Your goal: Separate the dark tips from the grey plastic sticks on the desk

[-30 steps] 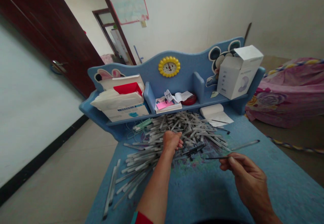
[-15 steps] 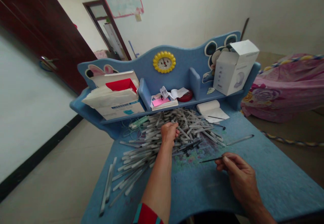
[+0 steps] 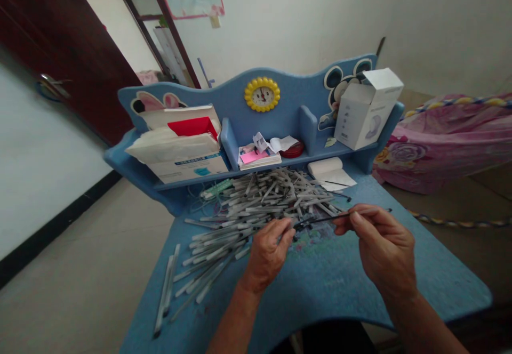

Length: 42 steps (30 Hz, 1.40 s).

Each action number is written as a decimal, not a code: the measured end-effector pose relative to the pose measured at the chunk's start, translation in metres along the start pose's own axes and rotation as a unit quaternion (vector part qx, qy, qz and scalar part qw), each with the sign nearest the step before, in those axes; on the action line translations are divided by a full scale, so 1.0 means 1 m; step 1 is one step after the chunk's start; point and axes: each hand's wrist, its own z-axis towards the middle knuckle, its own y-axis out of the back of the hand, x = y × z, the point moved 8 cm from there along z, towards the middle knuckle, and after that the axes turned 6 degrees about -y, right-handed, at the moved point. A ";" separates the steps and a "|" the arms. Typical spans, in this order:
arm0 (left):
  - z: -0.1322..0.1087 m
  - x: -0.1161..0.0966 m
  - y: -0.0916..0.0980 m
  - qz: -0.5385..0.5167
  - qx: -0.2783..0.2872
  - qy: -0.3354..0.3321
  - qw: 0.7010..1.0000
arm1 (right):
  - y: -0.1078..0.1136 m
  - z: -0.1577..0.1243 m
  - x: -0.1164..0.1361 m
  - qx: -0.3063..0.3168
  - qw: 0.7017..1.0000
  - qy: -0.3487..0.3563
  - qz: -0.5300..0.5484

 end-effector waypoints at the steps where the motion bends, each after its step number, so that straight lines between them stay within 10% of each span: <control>1: -0.002 -0.003 0.000 0.011 0.001 -0.028 1.000 | -0.005 -0.001 0.004 0.004 1.000 0.013 -0.010; 18: -0.015 -0.007 0.008 0.119 0.034 -0.171 0.978 | -0.040 -0.008 0.001 0.072 0.990 0.000 -0.118; 32: -0.020 0.003 0.010 0.055 0.063 -0.145 0.986 | -0.058 -0.020 0.000 0.114 0.977 0.001 -0.183; 42: -0.029 0.018 0.008 -0.066 0.060 -0.063 0.994 | -0.068 -0.028 -0.051 0.210 0.947 -0.127 -0.208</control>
